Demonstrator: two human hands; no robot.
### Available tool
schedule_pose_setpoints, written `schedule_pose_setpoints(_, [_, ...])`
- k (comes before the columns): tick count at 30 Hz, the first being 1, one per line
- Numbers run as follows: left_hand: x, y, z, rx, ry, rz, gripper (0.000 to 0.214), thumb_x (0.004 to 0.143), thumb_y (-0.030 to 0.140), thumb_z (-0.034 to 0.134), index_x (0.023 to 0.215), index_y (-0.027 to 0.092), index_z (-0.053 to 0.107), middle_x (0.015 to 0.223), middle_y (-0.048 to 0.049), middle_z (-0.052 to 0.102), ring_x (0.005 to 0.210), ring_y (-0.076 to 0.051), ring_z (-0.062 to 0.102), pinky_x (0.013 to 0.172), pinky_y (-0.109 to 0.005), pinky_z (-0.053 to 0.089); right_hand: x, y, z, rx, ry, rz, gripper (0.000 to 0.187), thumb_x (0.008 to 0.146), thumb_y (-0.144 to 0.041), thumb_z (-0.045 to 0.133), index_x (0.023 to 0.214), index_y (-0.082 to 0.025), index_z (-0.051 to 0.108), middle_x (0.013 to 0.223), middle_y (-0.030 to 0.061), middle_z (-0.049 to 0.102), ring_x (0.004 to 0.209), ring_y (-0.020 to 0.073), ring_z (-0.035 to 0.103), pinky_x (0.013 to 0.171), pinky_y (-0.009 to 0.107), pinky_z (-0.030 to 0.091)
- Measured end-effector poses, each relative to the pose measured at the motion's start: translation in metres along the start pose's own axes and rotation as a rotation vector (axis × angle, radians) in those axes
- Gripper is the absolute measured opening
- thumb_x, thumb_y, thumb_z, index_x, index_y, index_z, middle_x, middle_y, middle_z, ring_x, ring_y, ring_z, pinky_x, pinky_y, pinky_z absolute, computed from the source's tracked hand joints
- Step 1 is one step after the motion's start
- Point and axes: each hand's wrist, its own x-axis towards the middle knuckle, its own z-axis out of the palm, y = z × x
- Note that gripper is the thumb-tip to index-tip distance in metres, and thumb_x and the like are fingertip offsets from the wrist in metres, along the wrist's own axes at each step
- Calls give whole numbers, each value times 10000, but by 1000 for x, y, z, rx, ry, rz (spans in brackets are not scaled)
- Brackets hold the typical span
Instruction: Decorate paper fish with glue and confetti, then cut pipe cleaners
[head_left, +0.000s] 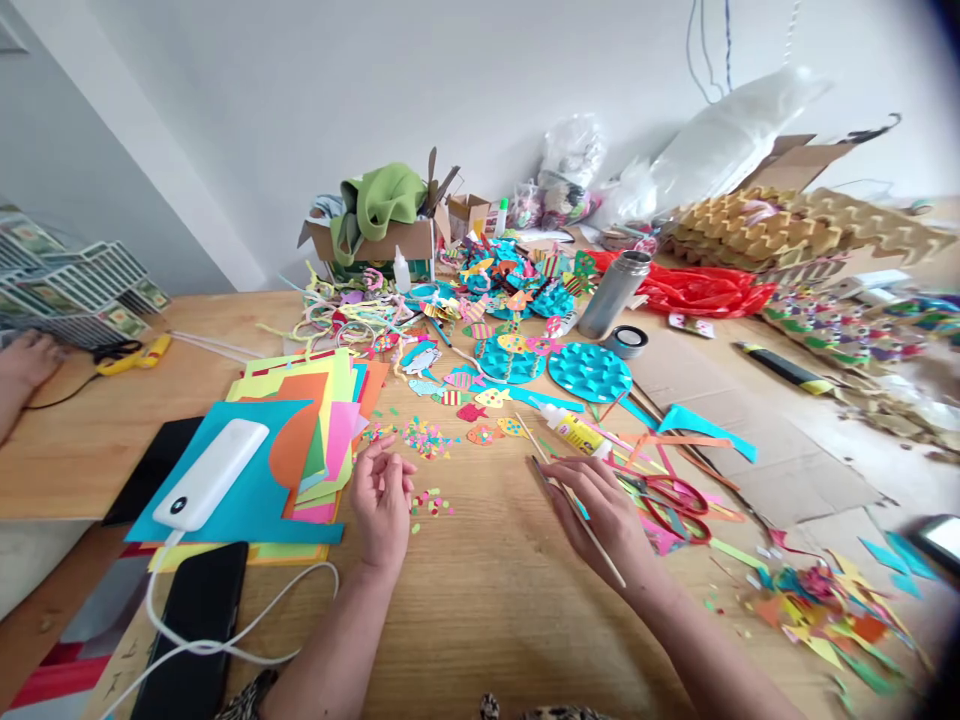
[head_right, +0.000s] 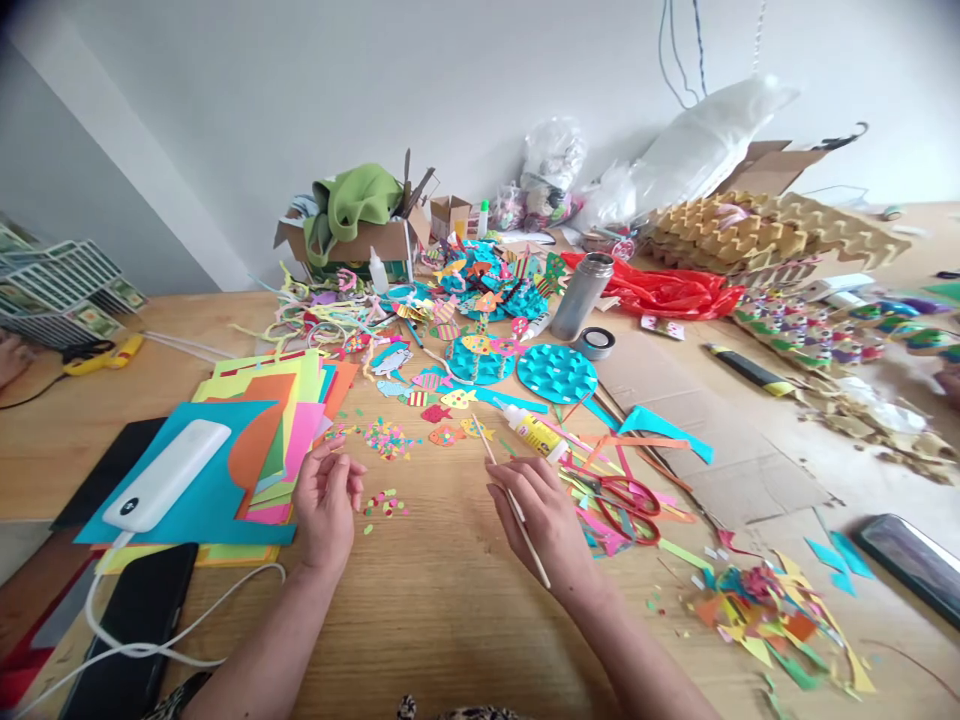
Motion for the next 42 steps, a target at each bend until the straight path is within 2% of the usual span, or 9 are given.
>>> schedule_pose_setpoints(6, [-1, -4, -1, -14, -43, -23, 225, 837, 338, 595, 1010, 195, 576, 666, 28, 589, 449, -74, 471, 343, -142, 381, -38, 25, -25, -197, -179, -2, 314, 943, -167, 502, 1242, -213, 585, 1157, 87, 675, 1109, 261, 539, 898, 428, 477])
schedule_pose_setpoints(9, [0, -6, -1, 2, -46, -13, 235, 843, 339, 588, 1030, 198, 575, 660, 30, 585, 459, -77, 474, 357, -142, 385, -38, 41, -24, -283, -298, -22, 353, 950, -187, 475, 1286, -215, 579, 1240, 89, 655, 1197, 288, 497, 940, 466, 449])
schedule_pose_setpoints(13, [2, -10, -3, 7, -45, 19, 251, 851, 325, 581, 1069, 201, 579, 666, 30, 585, 469, -75, 482, 390, -148, 396, -30, 54, -17, -425, -329, -66, 374, 923, -122, 468, 1252, -215, 621, 1243, 70, 662, 1206, 305, 492, 977, 491, 408])
schedule_pose_setpoints(18, [3, -11, -3, -3, -45, 28, 223, 849, 321, 582, 1038, 202, 581, 656, 29, 586, 478, -80, 490, 404, -152, 387, -31, 55, -18, -511, -228, -53, 419, 875, -47, 469, 1233, -197, 629, 1200, 73, 678, 1185, 297, 501, 1004, 496, 383])
schedule_pose_setpoints(24, [3, -5, -1, -23, -17, 21, 251, 848, 389, 588, 1021, 207, 585, 640, 39, 582, 457, -75, 486, 402, -158, 370, -24, 50, -21, -480, -16, 5, 253, 906, -168, 530, 1131, -163, 647, 1092, 118, 700, 1080, 300, 549, 892, 464, 458])
schedule_pose_setpoints(30, [3, 4, 1, -81, 20, 27, 358, 869, 531, 551, 990, 197, 585, 626, 36, 567, 428, -69, 454, 361, -155, 333, -11, 19, -17, -304, 167, 13, 186, 906, -163, 556, 1074, -170, 636, 965, 106, 696, 927, 255, 596, 819, 406, 492])
schedule_pose_setpoints(36, [4, 3, 2, -126, 19, 34, 407, 861, 581, 538, 959, 189, 585, 600, 36, 557, 416, -66, 442, 349, -150, 328, -52, -18, 3, -107, 215, 82, 211, 904, -119, 548, 1092, -202, 600, 848, 56, 619, 764, 196, 573, 700, 345, 470])
schedule_pose_setpoints(39, [4, 0, 2, -130, 10, 33, 394, 868, 568, 534, 959, 187, 585, 604, 34, 562, 423, -66, 447, 357, -151, 333, -73, -23, 14, -52, 211, 88, 207, 899, -108, 550, 1075, -207, 595, 807, 37, 579, 727, 180, 545, 661, 325, 448])
schedule_pose_setpoints(42, [4, -3, 3, -127, 3, 35, 380, 871, 557, 533, 953, 189, 577, 604, 36, 563, 422, -66, 447, 360, -152, 334, -78, -20, 19, -39, 213, 92, 169, 897, -108, 551, 1031, -201, 597, 767, 22, 557, 702, 170, 519, 655, 319, 431])
